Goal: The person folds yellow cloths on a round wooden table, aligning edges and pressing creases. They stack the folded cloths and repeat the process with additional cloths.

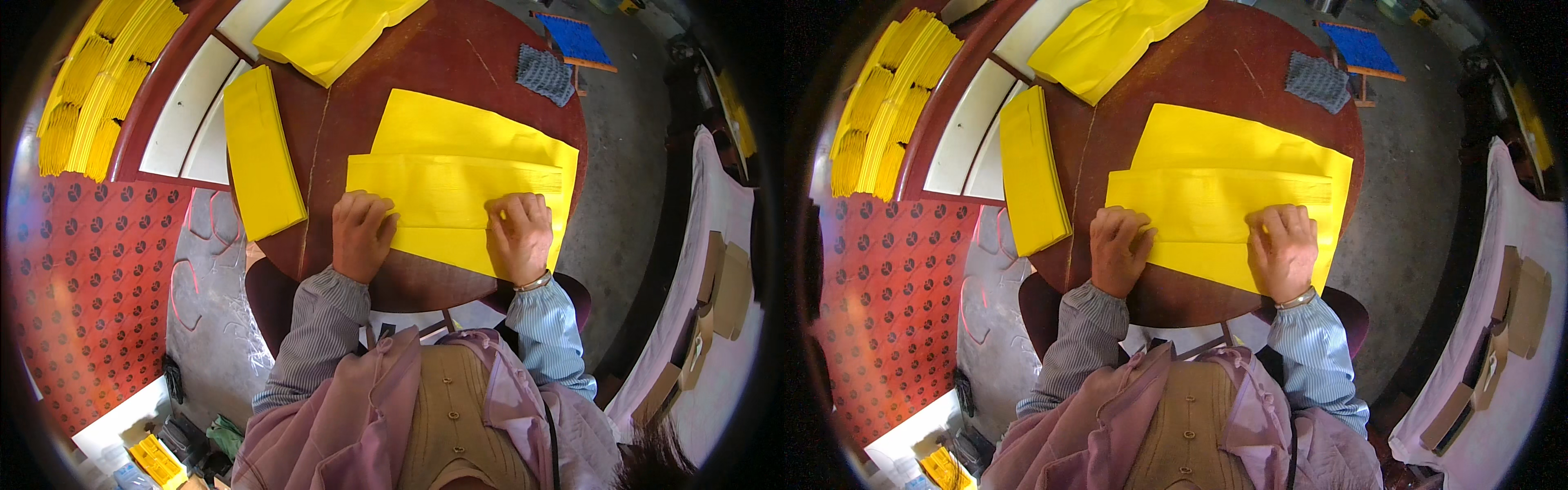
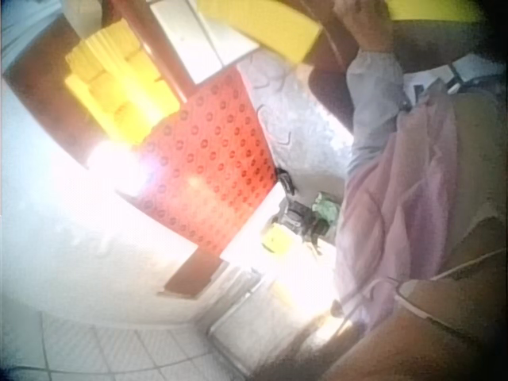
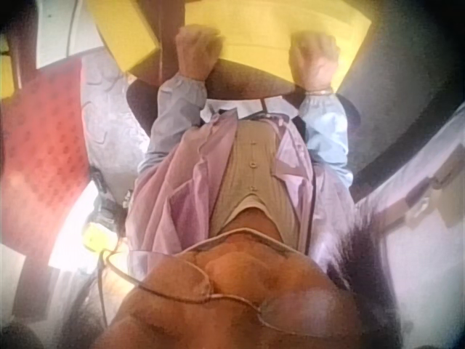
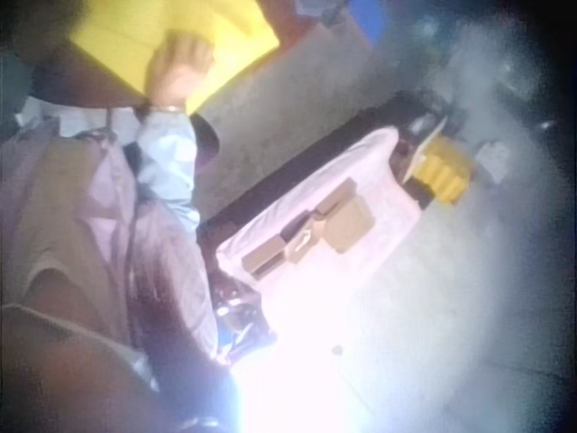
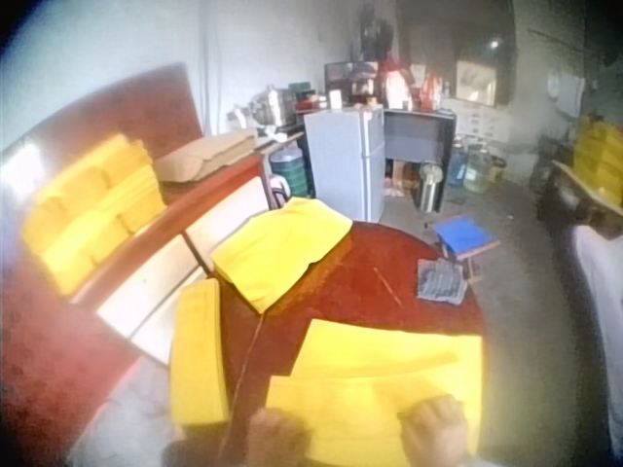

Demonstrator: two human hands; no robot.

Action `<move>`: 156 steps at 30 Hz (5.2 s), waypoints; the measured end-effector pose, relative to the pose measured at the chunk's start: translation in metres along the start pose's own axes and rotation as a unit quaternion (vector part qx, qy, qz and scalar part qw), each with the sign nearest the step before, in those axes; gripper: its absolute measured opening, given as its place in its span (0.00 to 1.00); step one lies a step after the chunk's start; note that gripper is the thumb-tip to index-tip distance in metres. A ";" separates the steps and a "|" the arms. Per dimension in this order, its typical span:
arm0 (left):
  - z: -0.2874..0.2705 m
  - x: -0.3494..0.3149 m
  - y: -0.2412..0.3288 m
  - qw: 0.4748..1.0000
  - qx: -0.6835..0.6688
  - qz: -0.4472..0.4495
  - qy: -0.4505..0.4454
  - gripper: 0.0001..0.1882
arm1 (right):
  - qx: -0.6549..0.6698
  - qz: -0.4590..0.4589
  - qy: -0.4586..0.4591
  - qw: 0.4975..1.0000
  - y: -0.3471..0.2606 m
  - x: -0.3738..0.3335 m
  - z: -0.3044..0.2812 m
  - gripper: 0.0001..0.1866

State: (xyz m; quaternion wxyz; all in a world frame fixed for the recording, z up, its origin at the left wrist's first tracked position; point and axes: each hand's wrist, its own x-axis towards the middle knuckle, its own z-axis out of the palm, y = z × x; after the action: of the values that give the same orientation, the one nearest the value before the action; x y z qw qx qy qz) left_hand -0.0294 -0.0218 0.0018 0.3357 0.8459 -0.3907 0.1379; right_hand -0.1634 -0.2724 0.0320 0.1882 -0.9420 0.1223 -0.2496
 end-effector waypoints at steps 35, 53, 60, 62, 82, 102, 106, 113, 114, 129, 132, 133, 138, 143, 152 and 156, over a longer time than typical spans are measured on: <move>0.058 0.046 0.041 0.988 0.115 0.017 -0.106 0.40 | -0.047 0.050 0.033 0.997 0.052 -0.031 -0.031 0.09; 0.062 0.040 0.033 0.973 0.164 -0.017 -0.160 0.50 | -0.203 0.037 -0.154 0.966 0.049 0.007 0.016 0.41; 0.043 0.030 0.017 0.983 0.164 -0.040 -0.066 0.61 | -0.167 0.121 -0.198 0.958 0.070 0.006 -0.004 0.42; 0.044 0.030 0.015 0.981 0.175 -0.045 -0.063 0.62 | -0.163 0.123 -0.194 0.959 0.072 0.005 -0.002 0.42; 0.017 -0.038 0.056 0.769 -0.515 -0.373 -0.065 0.19 | 0.061 -0.015 -0.342 0.938 0.137 0.116 -0.030 0.12; -0.088 -0.011 -0.027 0.756 -0.534 -0.379 -0.001 0.27 | 0.460 0.164 -0.547 0.680 -0.066 0.016 0.001 0.34; -0.150 0.035 -0.125 0.789 -0.511 -0.342 -0.019 0.29 | 0.464 0.119 -0.514 0.712 -0.143 0.069 0.070 0.30; -0.162 0.085 -0.241 0.745 -0.525 -0.409 -0.043 0.30 | 0.550 0.162 -0.470 0.671 -0.201 0.138 0.153 0.29; -0.155 0.085 -0.251 0.732 -0.510 -0.451 -0.036 0.29 | 0.526 0.159 -0.475 0.687 -0.203 0.140 0.163 0.29; -0.117 0.067 -0.268 0.847 -0.329 -0.415 0.051 0.30 | 0.486 0.184 -0.441 0.732 -0.199 0.128 0.187 0.20; -0.120 0.029 -0.243 0.863 -0.290 -0.407 0.074 0.33 | 0.479 0.174 -0.402 0.760 -0.192 0.118 0.181 0.18; -0.120 0.016 -0.233 0.869 -0.291 -0.388 0.099 0.35 | 0.469 0.175 -0.383 0.776 -0.190 0.113 0.180 0.18; -0.112 -0.047 -0.174 0.814 -0.436 -0.365 0.120 0.34 | 0.484 0.181 -0.312 0.797 -0.190 0.091 0.181 0.15; -0.100 -0.058 -0.154 0.815 -0.438 -0.358 0.125 0.34 | 0.469 0.217 -0.285 0.808 -0.196 0.091 0.187 0.14; -0.089 -0.061 -0.160 0.843 -0.417 -0.311 0.135 0.33 | 0.443 0.216 -0.283 0.823 -0.196 0.094 0.186 0.13; -0.095 -0.064 -0.157 0.949 -0.179 -0.244 0.088 0.32 | 0.473 0.205 -0.280 0.810 -0.193 0.092 0.191 0.12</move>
State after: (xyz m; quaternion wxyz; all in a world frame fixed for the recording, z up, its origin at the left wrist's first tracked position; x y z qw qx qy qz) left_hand 0.0499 0.1529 -0.0322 0.5383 0.8259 -0.1591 0.0538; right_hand 0.0395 -0.0724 -0.0019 0.6835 -0.7186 0.1210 0.0420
